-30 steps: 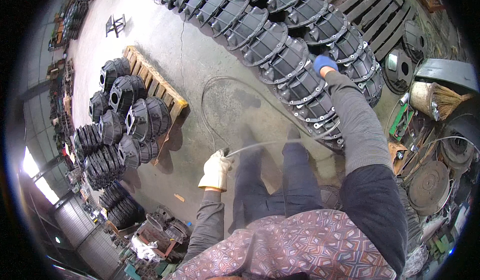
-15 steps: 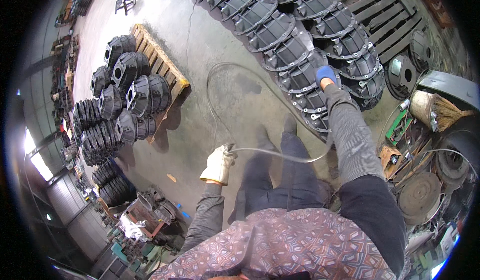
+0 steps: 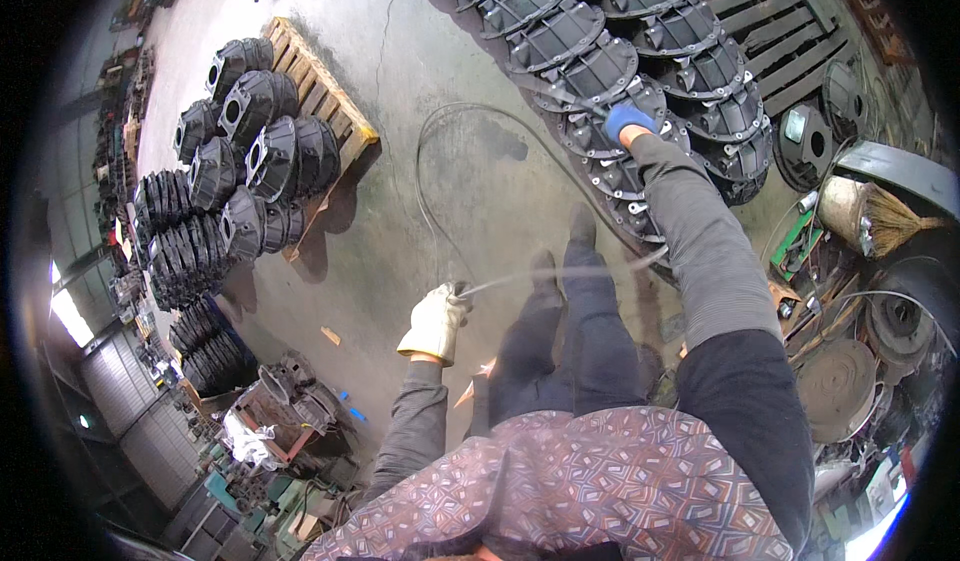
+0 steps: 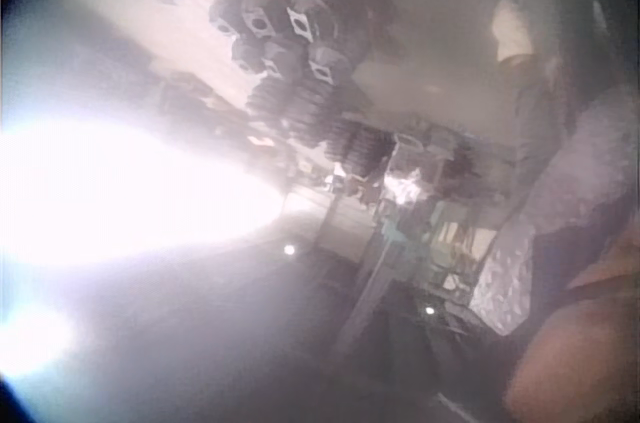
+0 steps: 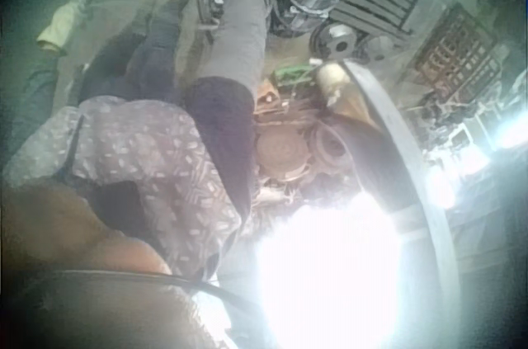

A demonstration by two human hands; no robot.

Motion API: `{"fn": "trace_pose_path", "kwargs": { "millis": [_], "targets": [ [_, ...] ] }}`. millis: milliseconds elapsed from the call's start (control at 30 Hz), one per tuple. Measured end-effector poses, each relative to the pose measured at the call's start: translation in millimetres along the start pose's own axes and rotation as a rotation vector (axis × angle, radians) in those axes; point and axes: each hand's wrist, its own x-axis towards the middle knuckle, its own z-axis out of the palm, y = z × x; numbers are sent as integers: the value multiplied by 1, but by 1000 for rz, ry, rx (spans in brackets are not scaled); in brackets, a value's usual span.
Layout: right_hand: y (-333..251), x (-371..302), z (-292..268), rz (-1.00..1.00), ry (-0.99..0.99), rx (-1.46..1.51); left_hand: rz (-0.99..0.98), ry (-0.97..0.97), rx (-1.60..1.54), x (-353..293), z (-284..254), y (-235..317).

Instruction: The person uses a handheld tool to spray or wipe the surfaces of stacked metal parts in a warehouse. They move between rows, handling the tool and occasionally lifting parts to access different sides.

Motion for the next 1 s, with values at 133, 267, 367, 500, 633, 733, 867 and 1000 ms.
{"fn": "trace_pose_path", "kwargs": {
  "millis": [133, 267, 367, 500, 633, 733, 867, 1000],
  "targets": [
    [22, -25, 17, 91, 125, -99, -108, -46, -206, -16, 21, -38],
    [44, -65, 26, 100, 21, -105, -95, -109, -167, -24, 37, -65],
    [55, -84, 44, 100, 57, -123, -33, -26, -163, -32, 43, -74],
    [76, -102, 68, 62, 78, -241, 148, 149, -14, -43, 45, -81],
    [93, -134, 61, 87, -2, -135, 38, 87, -170, -49, 46, -93],
    [90, -171, 51, 264, -51, 111, 125, 109, -41, -51, 50, -103],
    [87, -216, 43, 418, 51, 217, 50, 55, 46, -49, 54, -107],
    [84, -249, 48, 383, -107, 518, 145, 85, 81, -47, 59, -100]
  ]
}}
